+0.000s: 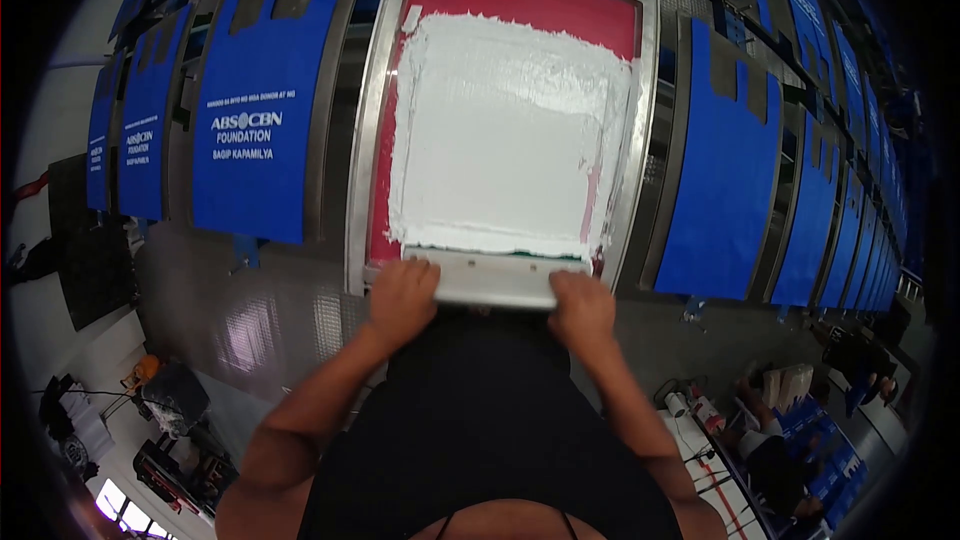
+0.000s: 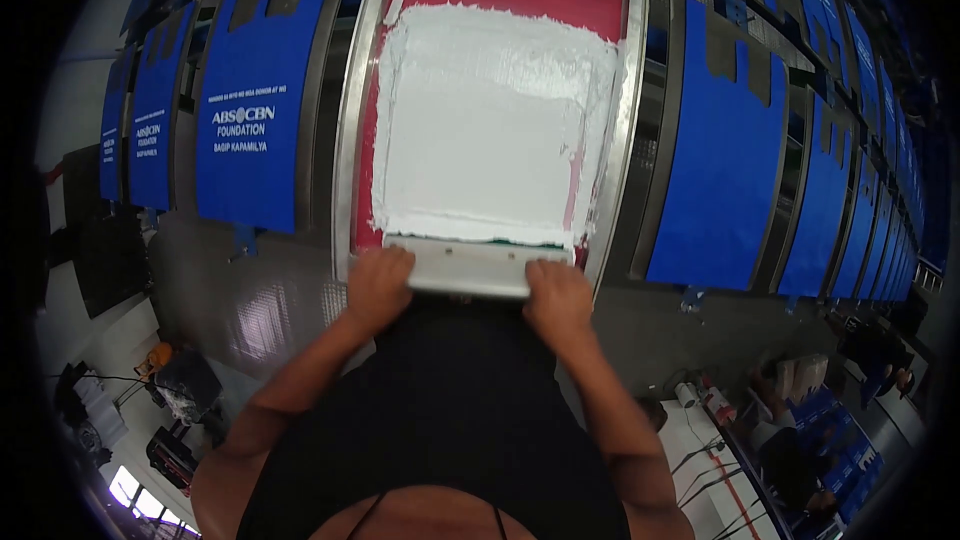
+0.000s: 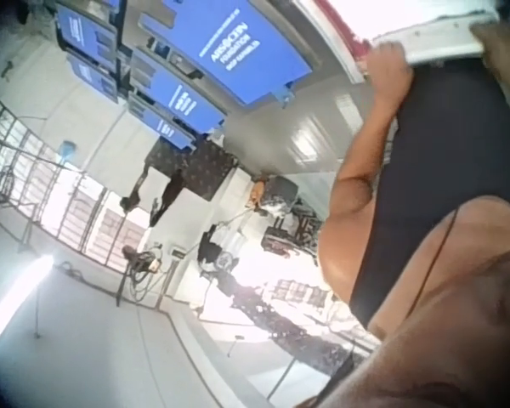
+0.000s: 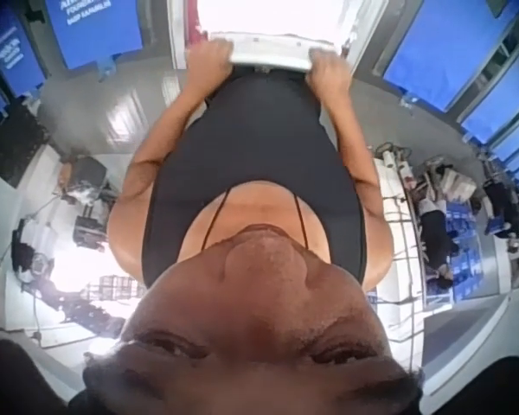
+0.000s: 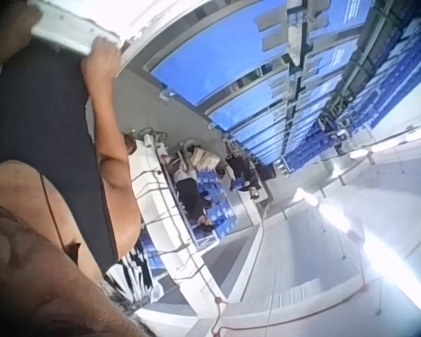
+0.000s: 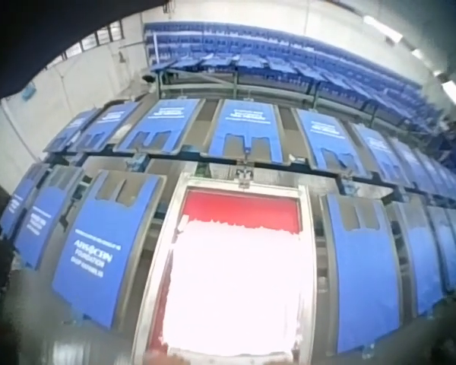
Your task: Manually applying white ink to shirts using a screen printing frame and squeegee at multiple print stations.
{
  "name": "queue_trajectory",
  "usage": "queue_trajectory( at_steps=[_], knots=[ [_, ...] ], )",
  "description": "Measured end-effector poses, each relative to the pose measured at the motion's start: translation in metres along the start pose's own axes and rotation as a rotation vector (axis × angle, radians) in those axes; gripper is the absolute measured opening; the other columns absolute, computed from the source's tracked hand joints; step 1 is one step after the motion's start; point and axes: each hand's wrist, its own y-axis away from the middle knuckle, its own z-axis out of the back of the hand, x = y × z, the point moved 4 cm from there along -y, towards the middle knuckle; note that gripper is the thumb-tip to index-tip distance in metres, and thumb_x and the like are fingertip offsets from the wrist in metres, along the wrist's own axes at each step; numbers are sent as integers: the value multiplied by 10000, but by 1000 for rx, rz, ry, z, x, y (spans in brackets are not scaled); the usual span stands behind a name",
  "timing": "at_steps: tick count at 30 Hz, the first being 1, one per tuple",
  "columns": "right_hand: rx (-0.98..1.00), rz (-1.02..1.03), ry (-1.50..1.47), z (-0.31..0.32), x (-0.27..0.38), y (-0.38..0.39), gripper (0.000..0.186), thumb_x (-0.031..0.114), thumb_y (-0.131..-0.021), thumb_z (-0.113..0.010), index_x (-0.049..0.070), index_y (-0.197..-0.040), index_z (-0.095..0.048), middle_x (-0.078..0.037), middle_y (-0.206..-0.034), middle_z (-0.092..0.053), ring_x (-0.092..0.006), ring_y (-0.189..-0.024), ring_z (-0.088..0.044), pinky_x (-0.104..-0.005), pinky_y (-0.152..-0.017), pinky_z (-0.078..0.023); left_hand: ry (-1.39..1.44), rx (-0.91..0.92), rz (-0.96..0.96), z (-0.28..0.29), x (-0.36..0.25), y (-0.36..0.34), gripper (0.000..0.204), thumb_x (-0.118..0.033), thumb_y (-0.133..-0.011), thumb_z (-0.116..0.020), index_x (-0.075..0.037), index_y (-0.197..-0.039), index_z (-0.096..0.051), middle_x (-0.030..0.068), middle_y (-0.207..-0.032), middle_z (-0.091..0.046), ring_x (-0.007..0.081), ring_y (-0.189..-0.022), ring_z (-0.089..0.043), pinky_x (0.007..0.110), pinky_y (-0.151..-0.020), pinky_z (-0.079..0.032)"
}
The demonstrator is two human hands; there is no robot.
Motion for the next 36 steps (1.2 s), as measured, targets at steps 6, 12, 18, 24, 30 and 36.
queue_trajectory(
  at_steps=[6, 12, 18, 24, 30, 36],
  knots=[
    [-170, 12, 145, 9, -39, -102, 143, 52, -658, -570, 85, -797, -590, -108, -730, -621, -295, -729, -627, -402, -604, -509, -83, -122, -7, -9, 58, -100, 266, -37, -566, -635, -79, -826, -596, 74, -806, -619, 271, -767, -606, 381, -645, -485],
    [-62, 10, 284, 101, -78, -251, 430, 131, -669, -579, 154, -1093, -645, -135, -905, -677, -306, -840, -652, -430, -732, -519, -167, 44, 63, 38, 103, -274, 282, -370, -699, -717, -109, -795, -672, 119, -758, -670, 323, -779, -654, 443, -669, -515],
    [310, -117, 162, 51, -22, -82, 395, 94, -689, -573, 180, -1065, -657, -127, -857, -667, -294, -816, -648, -461, -689, -483, -126, 492, 236, 27, 43, -98, 384, -158, -673, -733, -142, -1050, -659, 132, -896, -630, 305, -853, -616, 397, -757, -484],
    [-99, 29, 15, -1, -24, -41, 289, 0, -584, -584, 82, -860, -610, -103, -736, -608, -312, -705, -599, -433, -629, -475, -10, -20, -20, -7, 31, -42, 337, -9, -561, -615, -74, -891, -600, 73, -850, -621, 261, -785, -590, 377, -700, -474],
    [5, -92, 283, 77, -63, -228, 417, 138, -659, -617, 156, -1074, -653, -105, -898, -680, -300, -857, -649, -434, -721, -520, -253, 144, 162, 24, 104, -243, 271, -333, -687, -726, -166, -895, -676, 104, -777, -663, 300, -790, -651, 433, -678, -523],
    [55, -65, 221, 88, -45, -182, 423, 90, -675, -572, 152, -1085, -652, -135, -889, -676, -313, -856, -649, -436, -738, -520, -184, 219, 158, 40, 85, -205, 248, -296, -738, -690, -149, -937, -670, 130, -827, -670, 307, -804, -652, 430, -695, -512]
  ],
)
